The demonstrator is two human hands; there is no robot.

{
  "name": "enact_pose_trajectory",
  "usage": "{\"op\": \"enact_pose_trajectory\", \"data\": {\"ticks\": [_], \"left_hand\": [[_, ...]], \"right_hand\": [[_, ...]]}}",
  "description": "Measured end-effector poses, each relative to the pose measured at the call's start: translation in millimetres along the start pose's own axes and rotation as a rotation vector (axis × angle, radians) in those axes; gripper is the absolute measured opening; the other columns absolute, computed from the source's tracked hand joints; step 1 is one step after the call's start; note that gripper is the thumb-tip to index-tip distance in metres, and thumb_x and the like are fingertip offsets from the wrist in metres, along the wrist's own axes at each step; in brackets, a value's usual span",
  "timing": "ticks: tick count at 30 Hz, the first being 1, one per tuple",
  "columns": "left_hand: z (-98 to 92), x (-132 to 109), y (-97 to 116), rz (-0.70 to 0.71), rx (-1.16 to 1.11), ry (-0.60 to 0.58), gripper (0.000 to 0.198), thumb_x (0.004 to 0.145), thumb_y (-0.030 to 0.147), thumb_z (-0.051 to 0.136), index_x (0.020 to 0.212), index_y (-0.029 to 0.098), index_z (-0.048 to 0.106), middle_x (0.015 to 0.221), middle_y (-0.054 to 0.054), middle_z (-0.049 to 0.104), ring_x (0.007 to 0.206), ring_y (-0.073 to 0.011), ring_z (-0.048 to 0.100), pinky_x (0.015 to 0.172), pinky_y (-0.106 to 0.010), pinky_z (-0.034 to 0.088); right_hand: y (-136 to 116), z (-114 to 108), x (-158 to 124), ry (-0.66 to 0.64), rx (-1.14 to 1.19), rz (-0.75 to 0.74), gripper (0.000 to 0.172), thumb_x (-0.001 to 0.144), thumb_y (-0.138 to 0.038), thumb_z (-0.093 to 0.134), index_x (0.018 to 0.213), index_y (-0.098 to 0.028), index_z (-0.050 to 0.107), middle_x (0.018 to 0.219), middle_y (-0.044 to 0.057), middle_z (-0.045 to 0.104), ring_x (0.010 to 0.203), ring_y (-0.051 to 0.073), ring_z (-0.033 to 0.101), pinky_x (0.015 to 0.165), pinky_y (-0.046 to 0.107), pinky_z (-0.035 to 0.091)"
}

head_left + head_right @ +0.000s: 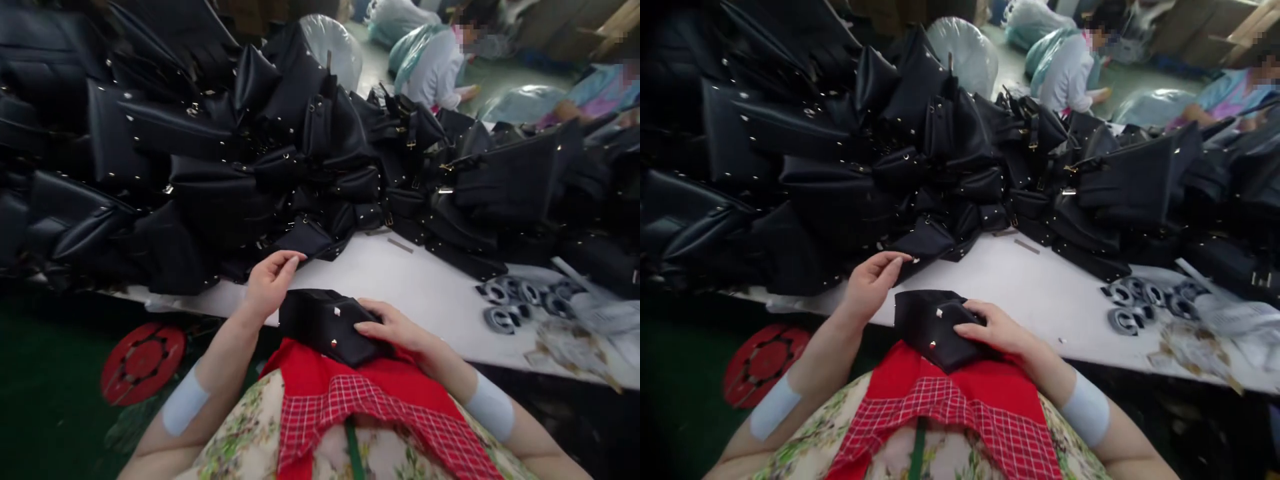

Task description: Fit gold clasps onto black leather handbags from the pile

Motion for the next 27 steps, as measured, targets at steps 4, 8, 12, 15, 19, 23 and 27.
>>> {"op": "enact_pose_trajectory", "data": {"ticks": [4,8,12,15,19,23,27], "left_hand": [[39.9,-15.8,37.8,0.193,0.166,-0.411,0.012,0.082,0.029,0.067,0.085,0.018,0.072,0.071,-0.001,0.061,0.064,-0.0114,0.053,0.059,-0.023,0.04],[54.5,-23.9,46.5,0.276,0.245,-0.497,0.02,0.078,0.03,0.073,0.095,0.02,0.071,0.065,0.003,0.052,0.058,-0.0096,0.047,0.054,-0.022,0.036],[56.2,-27.0,51.3,0.376,0.351,-0.486,0.008,0.082,0.026,0.07,0.087,0.02,0.07,0.065,0.003,0.052,0.062,-0.0098,0.05,0.058,-0.023,0.036],[57.4,-32.1,53.8,0.434,0.434,-0.507,0.008,0.087,0.025,0.064,0.085,0.02,0.07,0.069,0.001,0.057,0.066,-0.0109,0.053,0.061,-0.024,0.037],[57.8,-38.1,55.7,0.392,0.484,-0.531,0.012,0.088,0.026,0.061,0.08,0.019,0.067,0.068,0.0,0.057,0.066,-0.0127,0.053,0.061,-0.026,0.036],[36.8,-39.1,52.4,0.165,0.223,-0.625,0.017,0.086,0.031,0.062,0.075,0.018,0.062,0.069,-0.001,0.055,0.065,-0.0132,0.051,0.062,-0.026,0.04],[-13.4,-33.9,27.2,-0.058,-0.261,-0.163,0.018,0.084,0.031,0.063,0.078,0.018,0.053,0.083,-0.003,0.06,0.058,-0.0095,0.047,0.054,-0.023,0.039]], "right_hand": [[5.7,-2.5,-19.7,0.175,-0.096,-0.056,0.027,0.082,-0.042,0.064,0.089,-0.017,0.066,0.085,0.003,0.063,0.081,0.018,0.056,0.073,0.028,0.042],[-2.4,-6.6,-26.4,0.25,-0.225,-0.117,0.017,0.081,-0.034,0.063,0.085,-0.017,0.064,0.082,0.003,0.062,0.078,0.017,0.056,0.071,0.028,0.041],[-1.3,-5.0,-26.1,0.293,-0.284,-0.139,0.012,0.081,-0.029,0.062,0.086,-0.018,0.064,0.083,0.003,0.062,0.078,0.017,0.056,0.071,0.028,0.041],[-0.1,-2.2,-26.0,0.29,-0.317,-0.15,0.01,0.081,-0.026,0.061,0.086,-0.018,0.065,0.083,0.003,0.062,0.079,0.017,0.056,0.071,0.028,0.042],[-5.2,0.6,-26.3,0.278,-0.354,-0.158,0.007,0.081,-0.025,0.061,0.082,-0.018,0.064,0.081,0.003,0.062,0.076,0.017,0.056,0.069,0.028,0.041],[-1.1,-3.0,-24.4,0.253,-0.295,-0.161,0.015,0.086,-0.03,0.058,0.083,-0.018,0.066,0.081,0.004,0.063,0.078,0.017,0.056,0.072,0.029,0.042],[35.1,-18.9,-20.9,0.282,0.018,-0.039,0.029,0.086,-0.043,0.058,0.08,-0.017,0.069,0.079,0.004,0.064,0.074,0.018,0.057,0.07,0.029,0.045]]}}
Point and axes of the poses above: each hand's wrist, its own x-axis towards the middle knuckle, its own z-axis out of the palm, y = z × x, the point moved 2 cm from there along x, towards the middle knuckle
